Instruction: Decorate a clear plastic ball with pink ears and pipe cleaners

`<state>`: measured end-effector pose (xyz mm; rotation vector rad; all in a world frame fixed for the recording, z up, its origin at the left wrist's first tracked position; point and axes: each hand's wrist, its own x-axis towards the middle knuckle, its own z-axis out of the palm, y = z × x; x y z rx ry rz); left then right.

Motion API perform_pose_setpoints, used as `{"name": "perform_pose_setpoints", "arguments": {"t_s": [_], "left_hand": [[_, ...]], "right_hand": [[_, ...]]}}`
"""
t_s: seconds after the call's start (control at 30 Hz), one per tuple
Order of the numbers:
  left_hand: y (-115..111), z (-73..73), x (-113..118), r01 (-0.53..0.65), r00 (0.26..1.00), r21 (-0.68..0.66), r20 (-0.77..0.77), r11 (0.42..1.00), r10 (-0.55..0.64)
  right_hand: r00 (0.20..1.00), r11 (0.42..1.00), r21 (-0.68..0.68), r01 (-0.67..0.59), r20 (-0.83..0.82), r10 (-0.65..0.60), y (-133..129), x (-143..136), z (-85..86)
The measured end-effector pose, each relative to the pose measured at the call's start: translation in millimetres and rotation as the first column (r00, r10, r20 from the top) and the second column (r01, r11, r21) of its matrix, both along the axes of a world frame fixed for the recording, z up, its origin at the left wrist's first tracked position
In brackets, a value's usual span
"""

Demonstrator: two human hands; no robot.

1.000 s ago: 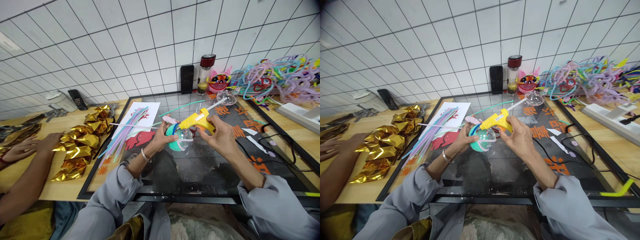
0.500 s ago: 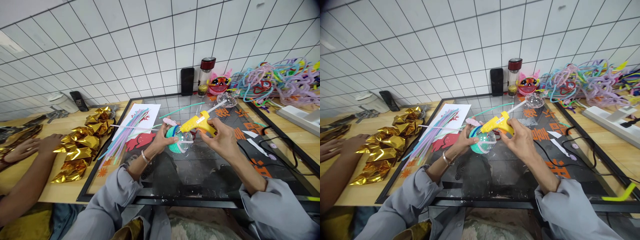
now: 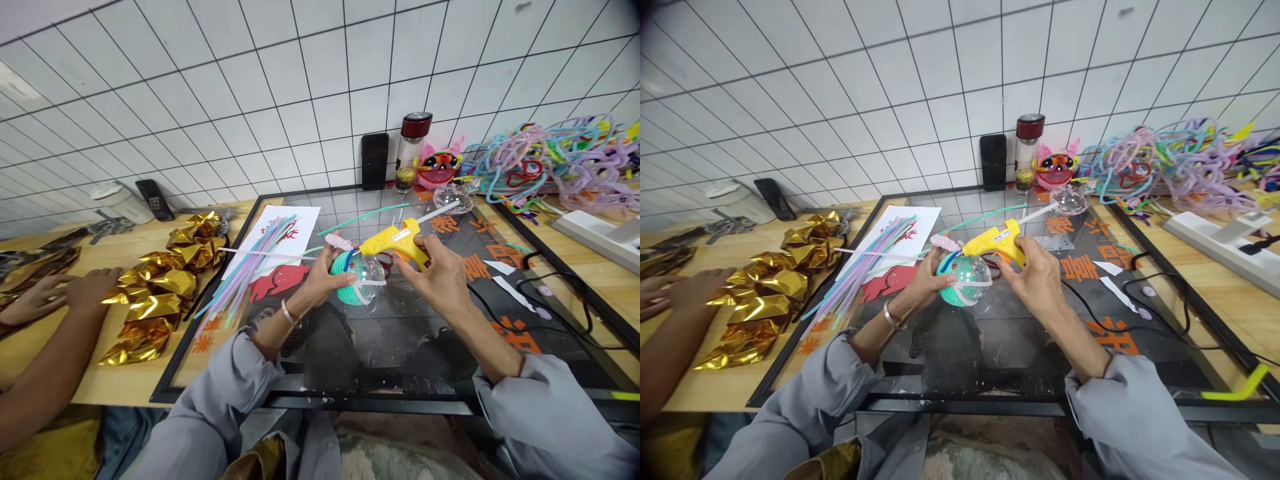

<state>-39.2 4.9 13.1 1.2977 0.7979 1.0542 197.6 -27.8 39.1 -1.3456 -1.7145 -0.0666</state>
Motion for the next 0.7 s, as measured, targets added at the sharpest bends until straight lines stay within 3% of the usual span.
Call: {"name": "perform_pose_setpoints", "arguments": {"t_s": [0.33,0.7], "left_hand": [[-3.6,6.7,1.9,-0.008,1.0,-0.024,0.01,1.0,0.009],[-1.9,4.0,2.0,-0.012,1.0,-0.023,-0.007,1.0,0.011]], "right_hand": [[0.999,0.999,0.012,0.037,-0.01,-0.037,0.7,-2.4,-4.0],[0.999,0.999,0.015,0.048,-0.004,-0.048,0.8,-3.6,-4.3]]}}
